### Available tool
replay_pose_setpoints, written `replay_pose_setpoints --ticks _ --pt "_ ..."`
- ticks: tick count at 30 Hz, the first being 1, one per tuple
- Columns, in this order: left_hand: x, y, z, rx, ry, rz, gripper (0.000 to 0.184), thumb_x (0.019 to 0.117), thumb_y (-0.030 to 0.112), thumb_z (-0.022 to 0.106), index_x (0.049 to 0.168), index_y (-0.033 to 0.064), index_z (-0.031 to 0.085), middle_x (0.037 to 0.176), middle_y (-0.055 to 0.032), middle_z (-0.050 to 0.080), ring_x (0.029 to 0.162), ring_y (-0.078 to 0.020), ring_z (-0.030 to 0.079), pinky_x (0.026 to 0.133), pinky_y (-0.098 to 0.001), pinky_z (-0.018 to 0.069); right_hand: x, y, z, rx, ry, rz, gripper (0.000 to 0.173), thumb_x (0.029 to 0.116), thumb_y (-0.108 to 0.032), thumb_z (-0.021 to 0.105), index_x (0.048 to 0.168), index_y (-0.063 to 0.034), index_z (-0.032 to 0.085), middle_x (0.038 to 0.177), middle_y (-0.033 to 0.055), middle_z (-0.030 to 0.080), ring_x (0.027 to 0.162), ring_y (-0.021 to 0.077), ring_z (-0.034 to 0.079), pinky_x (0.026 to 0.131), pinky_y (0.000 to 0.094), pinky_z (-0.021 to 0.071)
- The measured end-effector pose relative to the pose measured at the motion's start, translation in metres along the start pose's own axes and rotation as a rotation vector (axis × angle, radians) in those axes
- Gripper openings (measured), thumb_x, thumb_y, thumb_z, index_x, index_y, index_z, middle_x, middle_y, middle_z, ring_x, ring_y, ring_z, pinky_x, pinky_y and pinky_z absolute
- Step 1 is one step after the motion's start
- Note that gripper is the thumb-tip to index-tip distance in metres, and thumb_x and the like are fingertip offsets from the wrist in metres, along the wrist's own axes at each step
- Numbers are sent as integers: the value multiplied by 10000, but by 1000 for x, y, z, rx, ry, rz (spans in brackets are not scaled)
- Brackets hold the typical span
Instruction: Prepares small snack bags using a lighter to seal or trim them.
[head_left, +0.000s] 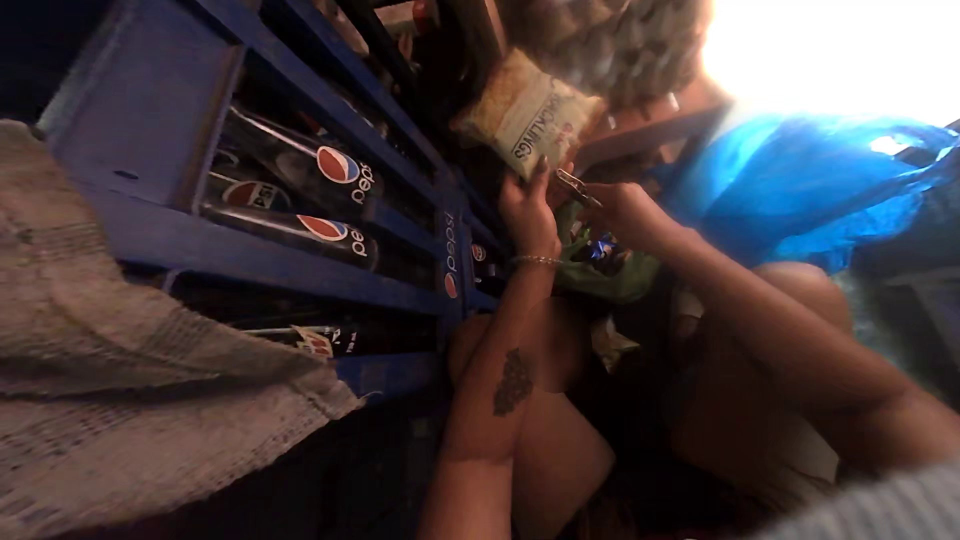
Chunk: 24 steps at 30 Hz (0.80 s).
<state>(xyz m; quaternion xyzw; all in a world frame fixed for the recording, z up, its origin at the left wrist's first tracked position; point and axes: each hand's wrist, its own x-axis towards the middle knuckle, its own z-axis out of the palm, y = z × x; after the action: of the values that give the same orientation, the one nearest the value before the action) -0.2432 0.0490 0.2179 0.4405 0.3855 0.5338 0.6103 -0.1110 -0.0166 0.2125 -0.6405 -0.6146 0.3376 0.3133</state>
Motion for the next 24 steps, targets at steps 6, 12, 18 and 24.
replay_pose_setpoints --ticks 6,12,18,24 --pt "6 -5 2 84 81 79 279 1030 76 585 1277 -50 553 1066 -165 666 864 -207 711 780 -373 627 2 -9 -10 -173 -12 34 280 1039 -194 608 1254 -23 665 979 185 714 867 342 706 820 548 563" --pt "3 -11 2 238 -36 148 323 1034 108 593 1303 -64 549 1085 -160 684 900 -186 723 789 -363 633 9 4 -12 -203 -33 117 322 1014 -173 639 1302 -28 651 1065 220 701 978 401 677 881 614 513" --pt "10 -12 -1 258 -46 110 310 1024 110 603 1286 -53 573 1074 -163 687 897 -191 715 803 -377 625 -2 -10 -3 -96 -196 197 358 1059 -342 578 1197 -18 643 876 146 694 734 271 699 719 487 597" --pt "9 -13 1 238 -107 108 366 1041 121 586 1362 -45 530 1182 -195 682 997 -261 735 842 -432 645 1 6 -12 -83 -155 146 348 1063 -336 569 1166 -14 648 883 150 677 783 285 679 758 509 566"
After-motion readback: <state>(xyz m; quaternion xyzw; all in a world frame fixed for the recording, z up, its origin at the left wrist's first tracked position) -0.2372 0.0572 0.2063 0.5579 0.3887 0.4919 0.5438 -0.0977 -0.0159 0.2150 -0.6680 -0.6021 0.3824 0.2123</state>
